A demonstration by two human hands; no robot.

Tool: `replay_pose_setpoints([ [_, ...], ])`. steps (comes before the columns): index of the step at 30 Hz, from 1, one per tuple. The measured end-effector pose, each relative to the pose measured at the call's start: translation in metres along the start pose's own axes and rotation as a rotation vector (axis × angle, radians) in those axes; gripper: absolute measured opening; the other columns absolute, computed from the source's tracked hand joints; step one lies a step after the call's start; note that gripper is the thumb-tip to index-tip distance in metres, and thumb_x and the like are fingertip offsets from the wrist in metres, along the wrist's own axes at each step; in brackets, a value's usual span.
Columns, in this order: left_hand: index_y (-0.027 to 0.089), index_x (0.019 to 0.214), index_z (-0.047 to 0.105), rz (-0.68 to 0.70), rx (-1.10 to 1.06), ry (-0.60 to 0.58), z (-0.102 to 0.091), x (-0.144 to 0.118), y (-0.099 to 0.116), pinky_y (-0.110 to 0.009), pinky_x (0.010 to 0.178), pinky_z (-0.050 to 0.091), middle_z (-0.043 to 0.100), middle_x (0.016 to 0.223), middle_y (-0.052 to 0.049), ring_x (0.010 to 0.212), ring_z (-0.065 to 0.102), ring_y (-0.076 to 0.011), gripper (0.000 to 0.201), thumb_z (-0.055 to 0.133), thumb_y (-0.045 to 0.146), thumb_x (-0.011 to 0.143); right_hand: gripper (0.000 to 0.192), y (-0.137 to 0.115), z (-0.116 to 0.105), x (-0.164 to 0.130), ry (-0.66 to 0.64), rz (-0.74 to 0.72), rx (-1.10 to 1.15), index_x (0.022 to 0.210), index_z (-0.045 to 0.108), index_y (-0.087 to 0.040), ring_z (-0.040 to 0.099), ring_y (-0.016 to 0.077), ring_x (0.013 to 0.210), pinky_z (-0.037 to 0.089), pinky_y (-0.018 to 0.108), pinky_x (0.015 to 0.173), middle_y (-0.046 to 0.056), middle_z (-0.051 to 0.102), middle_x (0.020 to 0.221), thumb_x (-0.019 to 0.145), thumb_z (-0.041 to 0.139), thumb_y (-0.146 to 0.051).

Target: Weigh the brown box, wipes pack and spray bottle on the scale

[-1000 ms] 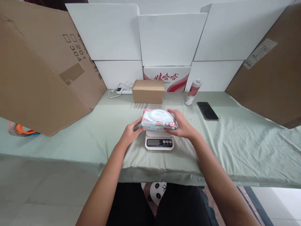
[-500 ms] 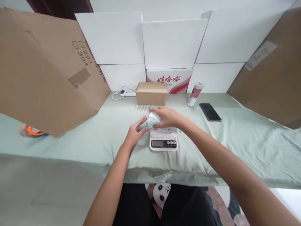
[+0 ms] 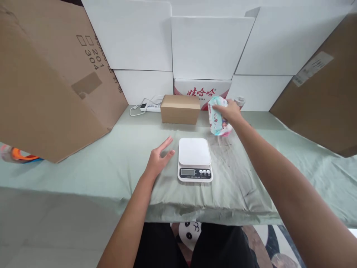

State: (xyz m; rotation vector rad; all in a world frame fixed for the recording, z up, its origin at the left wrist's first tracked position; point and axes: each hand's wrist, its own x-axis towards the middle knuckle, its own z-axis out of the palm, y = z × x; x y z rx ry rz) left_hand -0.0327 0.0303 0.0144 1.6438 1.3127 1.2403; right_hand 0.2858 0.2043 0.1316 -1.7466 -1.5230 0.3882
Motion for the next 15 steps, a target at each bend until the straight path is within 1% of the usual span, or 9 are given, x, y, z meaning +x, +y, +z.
replay_pose_setpoints([
  [1,0.021,0.157,0.055,0.007,0.006,-0.005,0.000,0.000,0.000,-0.042,0.131,0.035,0.058,0.160,-0.012,0.157,0.045,-0.0299,0.079,0.067,0.065,0.092,0.064,-0.002,0.009,0.007,0.021,0.019,-0.119,0.127,0.065,-0.016,0.066,0.0388,0.120,0.054,0.055,0.104,0.019,0.072,0.123,0.076,0.079,-0.054],
  [3,0.020,0.157,0.055,0.015,0.012,-0.009,0.000,0.000,0.000,-0.042,0.132,0.035,0.058,0.160,-0.012,0.157,0.045,-0.0300,0.079,0.067,0.065,0.093,0.069,-0.007,0.026,0.019,-0.003,0.087,-0.281,0.132,0.062,-0.013,0.064,0.0401,0.124,0.052,0.054,0.106,0.023,0.069,0.130,0.078,0.078,-0.053],
  [6,0.022,0.156,0.056,0.005,0.018,-0.013,-0.001,0.000,0.000,-0.042,0.132,0.035,0.059,0.159,-0.010,0.157,0.045,-0.0303,0.078,0.066,0.066,0.093,0.069,-0.011,0.044,0.027,-0.064,0.146,-0.367,0.136,0.062,-0.009,0.064,0.0409,0.124,0.053,0.053,0.103,0.029,0.066,0.135,0.081,0.077,-0.049],
  [8,0.022,0.156,0.056,-0.002,0.019,-0.016,-0.001,0.000,0.000,-0.042,0.131,0.036,0.059,0.159,-0.010,0.157,0.045,-0.0304,0.078,0.066,0.067,0.093,0.067,-0.010,0.048,0.029,-0.089,0.150,-0.379,0.134,0.063,-0.009,0.065,0.0404,0.122,0.054,0.053,0.102,0.028,0.067,0.133,0.081,0.078,-0.046],
  [10,0.021,0.157,0.055,-0.002,0.018,-0.017,-0.002,-0.001,0.000,-0.042,0.132,0.036,0.059,0.159,-0.010,0.158,0.045,-0.0303,0.078,0.065,0.066,0.094,0.062,-0.005,0.043,0.028,-0.105,0.110,-0.360,0.129,0.067,-0.010,0.067,0.0391,0.118,0.054,0.051,0.101,0.025,0.070,0.127,0.080,0.079,-0.047],
  [12,0.021,0.157,0.055,0.006,0.018,-0.014,-0.002,-0.001,0.001,-0.042,0.131,0.036,0.059,0.160,-0.010,0.157,0.045,-0.0301,0.078,0.064,0.066,0.094,0.055,0.002,0.029,0.024,-0.146,0.096,-0.260,0.122,0.070,-0.014,0.069,0.0355,0.112,0.056,0.047,0.098,0.020,0.073,0.122,0.081,0.080,-0.049],
  [15,0.021,0.157,0.054,0.016,0.013,-0.012,-0.002,-0.001,0.002,-0.043,0.130,0.037,0.059,0.160,-0.011,0.158,0.044,-0.0307,0.079,0.064,0.067,0.094,0.043,0.013,-0.002,0.013,-0.273,0.177,-0.048,0.118,0.071,-0.021,0.072,0.0280,0.096,0.057,0.040,0.085,0.012,0.076,0.112,0.088,0.075,-0.051],
])
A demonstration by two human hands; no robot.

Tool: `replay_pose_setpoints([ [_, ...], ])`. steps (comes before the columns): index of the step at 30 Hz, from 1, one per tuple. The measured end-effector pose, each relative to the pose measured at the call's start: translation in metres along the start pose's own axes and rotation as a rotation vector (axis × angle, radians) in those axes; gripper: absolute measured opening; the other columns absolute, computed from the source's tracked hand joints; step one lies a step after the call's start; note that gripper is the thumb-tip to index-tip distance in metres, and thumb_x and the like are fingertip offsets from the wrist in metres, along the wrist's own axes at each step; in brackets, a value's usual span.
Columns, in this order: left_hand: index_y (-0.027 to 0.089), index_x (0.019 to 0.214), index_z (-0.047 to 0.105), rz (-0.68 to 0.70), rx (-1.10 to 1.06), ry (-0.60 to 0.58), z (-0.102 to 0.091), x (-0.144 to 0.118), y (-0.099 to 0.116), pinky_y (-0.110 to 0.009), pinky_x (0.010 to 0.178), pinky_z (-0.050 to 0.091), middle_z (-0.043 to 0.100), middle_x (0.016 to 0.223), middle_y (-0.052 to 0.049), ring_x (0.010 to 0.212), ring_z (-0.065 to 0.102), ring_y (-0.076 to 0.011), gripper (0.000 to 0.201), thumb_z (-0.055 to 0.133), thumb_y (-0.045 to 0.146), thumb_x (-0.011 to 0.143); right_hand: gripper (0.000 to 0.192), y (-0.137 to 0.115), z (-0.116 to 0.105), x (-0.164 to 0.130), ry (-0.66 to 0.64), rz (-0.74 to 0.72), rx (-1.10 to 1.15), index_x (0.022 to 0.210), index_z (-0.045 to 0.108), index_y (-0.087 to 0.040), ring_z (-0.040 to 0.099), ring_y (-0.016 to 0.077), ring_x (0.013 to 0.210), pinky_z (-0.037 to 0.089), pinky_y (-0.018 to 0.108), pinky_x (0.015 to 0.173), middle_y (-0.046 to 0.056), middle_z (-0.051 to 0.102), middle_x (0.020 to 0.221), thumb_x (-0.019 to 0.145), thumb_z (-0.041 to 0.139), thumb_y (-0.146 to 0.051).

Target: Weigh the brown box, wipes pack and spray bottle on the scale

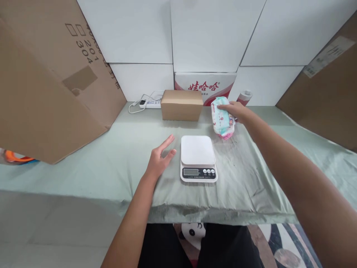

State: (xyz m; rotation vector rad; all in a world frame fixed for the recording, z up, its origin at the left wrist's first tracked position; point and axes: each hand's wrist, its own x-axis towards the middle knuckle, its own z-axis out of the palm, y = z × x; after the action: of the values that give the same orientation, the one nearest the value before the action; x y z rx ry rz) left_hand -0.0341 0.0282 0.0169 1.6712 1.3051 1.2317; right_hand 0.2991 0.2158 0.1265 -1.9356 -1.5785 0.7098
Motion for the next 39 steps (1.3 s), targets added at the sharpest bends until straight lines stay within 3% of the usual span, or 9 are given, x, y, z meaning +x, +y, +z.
replay_pose_setpoints([
  [4,0.019,0.156,0.055,0.011,-0.006,-0.006,0.000,0.000,0.001,-0.045,0.131,0.036,0.059,0.159,-0.012,0.157,0.045,-0.0317,0.079,0.064,0.067,0.094,0.043,0.013,-0.023,-0.028,-0.044,-0.051,-0.266,0.114,0.071,-0.022,0.070,0.0305,0.096,0.054,0.040,0.081,0.013,0.075,0.105,0.083,0.081,-0.051],
  [10,0.020,0.156,0.056,0.010,-0.012,-0.003,0.000,-0.001,0.000,-0.044,0.131,0.036,0.060,0.159,-0.012,0.157,0.045,-0.0310,0.077,0.064,0.066,0.094,0.063,0.026,-0.007,-0.052,-0.104,-0.026,-0.794,0.119,0.067,-0.021,0.068,0.0402,0.107,0.053,0.047,0.086,0.017,0.072,0.109,0.073,0.086,-0.059],
  [13,0.019,0.155,0.057,0.008,-0.019,-0.003,0.000,0.000,0.000,-0.044,0.131,0.036,0.060,0.158,-0.012,0.156,0.046,-0.0307,0.077,0.064,0.067,0.094,0.068,0.028,-0.015,-0.051,-0.105,-0.007,-0.689,0.120,0.067,-0.021,0.067,0.0400,0.110,0.053,0.047,0.088,0.016,0.072,0.111,0.073,0.083,-0.067],
  [16,0.019,0.154,0.058,0.012,-0.024,0.003,0.000,0.000,-0.001,-0.044,0.131,0.036,0.060,0.158,-0.013,0.156,0.046,-0.0304,0.077,0.063,0.067,0.094,0.073,0.029,-0.036,-0.037,0.148,0.096,-0.529,0.121,0.067,-0.014,0.067,0.0400,0.108,0.052,0.047,0.086,0.022,0.071,0.110,0.077,0.078,-0.072],
  [19,0.020,0.154,0.058,0.017,-0.017,0.004,0.000,0.000,-0.002,-0.045,0.131,0.036,0.060,0.158,-0.012,0.157,0.046,-0.0303,0.076,0.063,0.067,0.095,0.088,0.034,-0.047,-0.013,0.351,0.119,-0.231,0.144,0.051,-0.005,0.070,0.0339,0.101,0.052,0.043,0.079,0.031,0.065,0.125,0.081,0.080,-0.061],
  [21,0.020,0.154,0.058,0.018,-0.011,0.004,0.000,0.000,-0.002,-0.045,0.131,0.036,0.060,0.158,-0.012,0.157,0.045,-0.0302,0.075,0.063,0.067,0.095,0.088,0.039,-0.043,0.003,0.274,0.124,0.031,0.151,0.044,-0.007,0.070,0.0253,0.087,0.053,0.038,0.072,0.028,0.065,0.128,0.082,0.082,-0.046],
  [25,0.018,0.153,0.059,0.014,-0.008,0.009,0.000,0.001,-0.002,-0.044,0.132,0.035,0.060,0.158,-0.013,0.157,0.046,-0.0297,0.075,0.063,0.066,0.095,0.055,0.048,-0.021,0.021,0.171,0.189,0.194,0.129,0.064,-0.014,0.062,0.0194,0.071,0.052,0.036,0.065,0.014,0.072,0.105,0.078,0.082,-0.023],
  [28,0.017,0.153,0.059,0.013,-0.002,0.012,0.000,0.001,-0.001,-0.044,0.132,0.035,0.060,0.158,-0.013,0.156,0.047,-0.0298,0.076,0.063,0.066,0.095,0.038,0.055,-0.015,0.019,0.152,0.205,0.142,0.116,0.071,-0.017,0.059,0.0182,0.070,0.050,0.034,0.067,0.008,0.070,0.092,0.080,0.082,-0.026],
  [39,0.019,0.154,0.058,0.008,0.009,0.002,0.002,0.001,-0.003,-0.042,0.130,0.038,0.061,0.157,-0.012,0.155,0.049,-0.0297,0.076,0.063,0.067,0.095,0.045,0.075,-0.027,-0.011,0.144,0.388,0.052,0.117,0.070,-0.018,0.065,0.0245,0.076,0.051,0.042,0.074,0.011,0.071,0.093,0.082,0.080,-0.044],
])
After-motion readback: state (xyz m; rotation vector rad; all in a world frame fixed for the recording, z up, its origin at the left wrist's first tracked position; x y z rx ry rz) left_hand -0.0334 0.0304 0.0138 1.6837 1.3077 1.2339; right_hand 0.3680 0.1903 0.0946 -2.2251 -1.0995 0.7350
